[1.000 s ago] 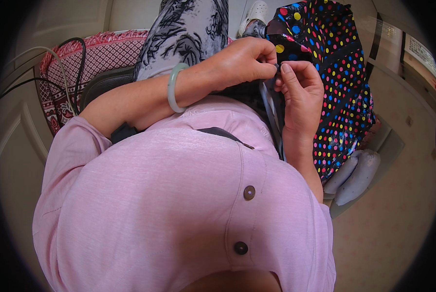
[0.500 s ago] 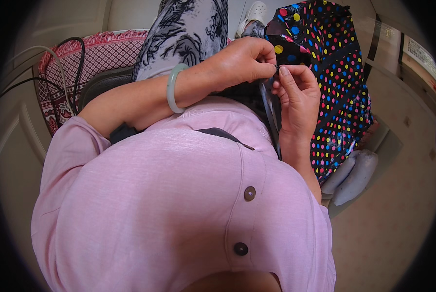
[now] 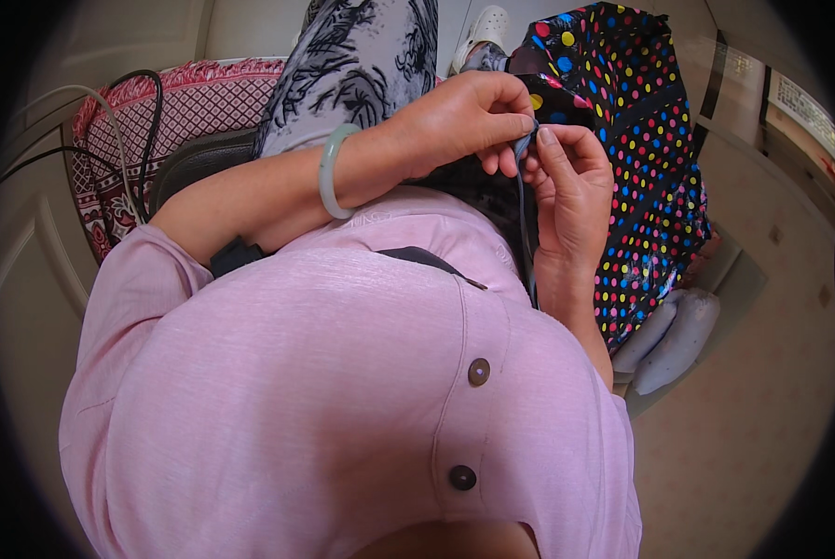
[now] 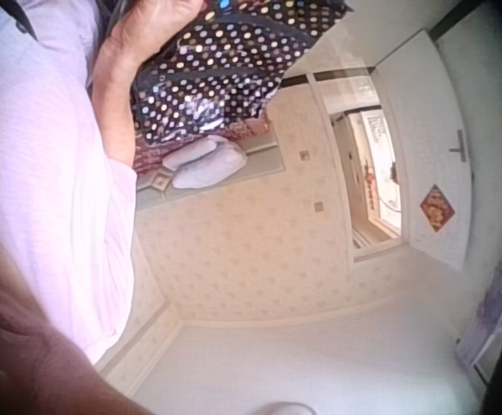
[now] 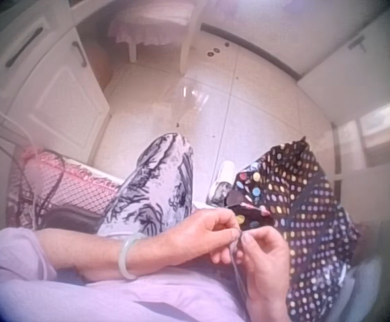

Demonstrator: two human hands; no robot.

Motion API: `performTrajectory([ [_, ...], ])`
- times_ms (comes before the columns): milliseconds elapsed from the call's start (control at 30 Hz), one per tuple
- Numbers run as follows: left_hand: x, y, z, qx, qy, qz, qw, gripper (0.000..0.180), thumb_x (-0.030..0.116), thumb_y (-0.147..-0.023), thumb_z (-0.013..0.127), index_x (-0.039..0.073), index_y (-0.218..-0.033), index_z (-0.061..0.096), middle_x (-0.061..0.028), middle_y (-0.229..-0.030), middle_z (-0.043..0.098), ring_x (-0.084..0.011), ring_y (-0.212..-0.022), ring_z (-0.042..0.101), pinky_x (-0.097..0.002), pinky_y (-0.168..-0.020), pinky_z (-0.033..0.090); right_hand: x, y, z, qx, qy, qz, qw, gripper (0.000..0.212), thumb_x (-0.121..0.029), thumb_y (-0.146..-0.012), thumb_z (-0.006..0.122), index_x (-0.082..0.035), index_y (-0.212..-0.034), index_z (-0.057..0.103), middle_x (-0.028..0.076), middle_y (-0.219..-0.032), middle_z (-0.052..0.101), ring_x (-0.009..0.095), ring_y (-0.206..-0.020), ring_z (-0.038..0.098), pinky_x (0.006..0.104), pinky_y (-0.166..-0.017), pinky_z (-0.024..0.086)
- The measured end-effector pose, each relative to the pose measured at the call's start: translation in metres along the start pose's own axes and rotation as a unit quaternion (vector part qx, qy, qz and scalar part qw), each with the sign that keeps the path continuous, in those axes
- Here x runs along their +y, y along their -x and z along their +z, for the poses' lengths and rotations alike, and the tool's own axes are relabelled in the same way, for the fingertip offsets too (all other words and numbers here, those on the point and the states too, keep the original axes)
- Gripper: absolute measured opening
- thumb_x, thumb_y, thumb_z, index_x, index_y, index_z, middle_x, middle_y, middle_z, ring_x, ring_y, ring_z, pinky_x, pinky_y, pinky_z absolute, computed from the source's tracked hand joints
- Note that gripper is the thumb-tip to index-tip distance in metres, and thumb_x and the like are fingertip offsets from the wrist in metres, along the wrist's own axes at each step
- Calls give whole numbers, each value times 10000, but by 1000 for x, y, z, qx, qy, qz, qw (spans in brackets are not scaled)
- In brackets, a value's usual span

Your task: The person attaches a plastic clasp and a zipper pull to a multicolored polka-dot bag by hand. They slide the plastic components onto the strap and zipper fabric and pull them into place.

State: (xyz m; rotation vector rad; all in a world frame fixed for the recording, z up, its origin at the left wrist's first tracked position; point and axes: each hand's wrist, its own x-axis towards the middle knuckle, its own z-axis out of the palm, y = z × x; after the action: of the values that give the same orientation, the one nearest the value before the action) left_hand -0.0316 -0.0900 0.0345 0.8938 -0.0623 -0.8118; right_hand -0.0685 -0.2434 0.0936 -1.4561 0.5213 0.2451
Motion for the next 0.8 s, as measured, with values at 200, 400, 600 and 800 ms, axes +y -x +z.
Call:
performTrajectory([
  [200, -3, 2, 1, 19, -42, 28, 999, 170, 178, -954, 550, 8, -955, 544, -48, -778, 609, -86, -613, 608, -191, -534, 472, -1, 2, 1, -10, 48, 4, 999, 83, -72, -877, 663, -12, -897, 609, 19, -749, 614, 58, -622, 534, 186, -561, 410],
  [400, -3, 2, -2, 34, -31, 43, 998, 175, 175, -958, 545, 2, -982, 537, -43, -782, 606, -88, -638, 598, -197, -560, 476, 0, 15, 3, -27, 64, -16, 997, 83, -55, -865, 673, -20, -914, 615, 8, -776, 614, 64, -606, 513, 190, -551, 393],
  [600, 4, 12, 4, -12, 41, 2, 999, 318, 155, -931, 592, -40, -1173, 528, -78, -913, 616, -114, -812, 621, -240, -722, 525, -1, 23, 0, -1, 55, -73, 996, 96, -67, -864, 682, -30, -934, 626, -7, -786, 615, 45, -634, 526, 172, -562, 396],
  [800, 9, 24, 17, -23, -39, 6, 999, 269, 121, -878, 659, -29, -1088, 582, -72, -905, 632, -109, -790, 623, -235, -725, 525, 7, 36, -6, -7, 32, -93, 995, 85, -97, -887, 662, -30, -916, 619, -21, -770, 618, 24, -636, 541, 158, -557, 410],
])
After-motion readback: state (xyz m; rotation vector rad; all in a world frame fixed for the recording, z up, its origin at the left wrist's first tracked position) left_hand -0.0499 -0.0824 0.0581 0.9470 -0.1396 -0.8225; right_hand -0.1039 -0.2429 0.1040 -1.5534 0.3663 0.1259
